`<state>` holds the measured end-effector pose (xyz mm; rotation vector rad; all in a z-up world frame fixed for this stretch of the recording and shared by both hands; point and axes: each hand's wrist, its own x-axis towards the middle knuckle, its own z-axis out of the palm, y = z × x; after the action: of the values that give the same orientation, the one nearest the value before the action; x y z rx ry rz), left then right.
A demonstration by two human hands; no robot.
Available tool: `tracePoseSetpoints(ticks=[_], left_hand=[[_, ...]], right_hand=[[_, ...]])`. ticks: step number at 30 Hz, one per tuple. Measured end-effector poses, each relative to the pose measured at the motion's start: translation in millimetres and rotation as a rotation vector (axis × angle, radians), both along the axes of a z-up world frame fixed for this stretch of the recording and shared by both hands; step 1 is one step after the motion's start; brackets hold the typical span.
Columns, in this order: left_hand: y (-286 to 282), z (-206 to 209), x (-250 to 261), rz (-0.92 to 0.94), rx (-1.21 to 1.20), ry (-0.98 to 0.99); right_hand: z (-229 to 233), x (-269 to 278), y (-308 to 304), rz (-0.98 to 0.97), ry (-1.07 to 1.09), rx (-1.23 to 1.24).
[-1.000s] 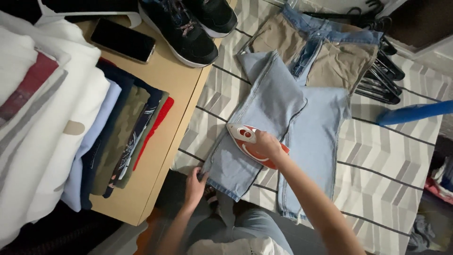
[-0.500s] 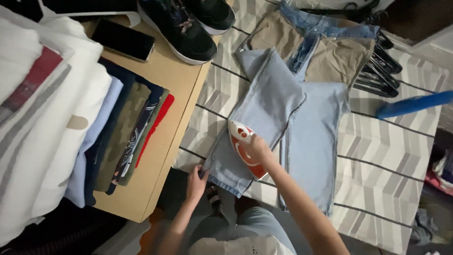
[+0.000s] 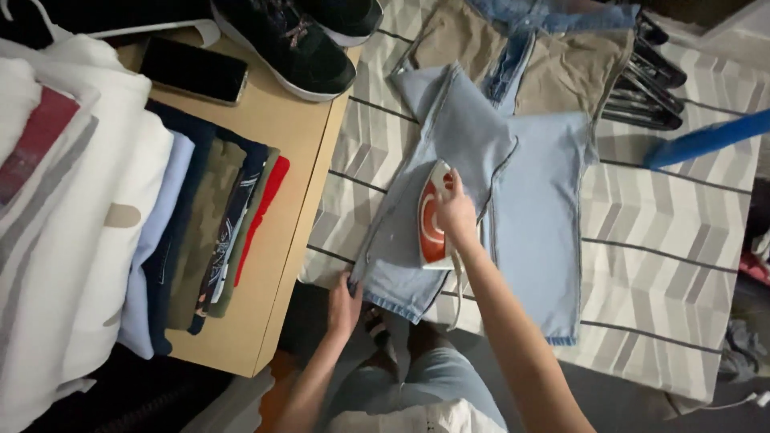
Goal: Ironing a pair of light blue jeans on a flat surface, focusing on the legs and pocket areas.
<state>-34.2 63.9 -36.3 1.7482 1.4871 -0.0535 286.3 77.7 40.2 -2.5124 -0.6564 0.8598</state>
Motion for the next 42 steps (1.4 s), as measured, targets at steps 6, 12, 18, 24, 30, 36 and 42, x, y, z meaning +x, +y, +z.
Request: tracePoseSetpoints(ticks=[6,12,18,24,30,36,42], left_hand=[[4,-9,-19,0.051,-0.059,-0.077],[13,16,-25,0.007,-0.119,-0.076],[14,-8,-27,-0.003,-0.148,-0.041],[16,0,-23,-0.009,-0.163,-0.038],[12,24,-29,-0.018,-0.13,-0.041],[-1,6,-50,-0.045,-0.122,-0.04],[5,-10,-55,-0.053,-0.061,-0.125]], right_hand=[[70,-52,-19,-0.13,0.179,0.189],[-51,-117,-63,-0.305,0.28,0.526],[46,-127,-59,-0.479,0.565,0.153],[-90,-45,-61,-0.512,0.278,0.246],[-2,-59,-47,-0.473,0.216,0.13],[6,-128,-69,-0.417,0.445,0.152],[39,-139,-50,-0.38,0.489,0.152]])
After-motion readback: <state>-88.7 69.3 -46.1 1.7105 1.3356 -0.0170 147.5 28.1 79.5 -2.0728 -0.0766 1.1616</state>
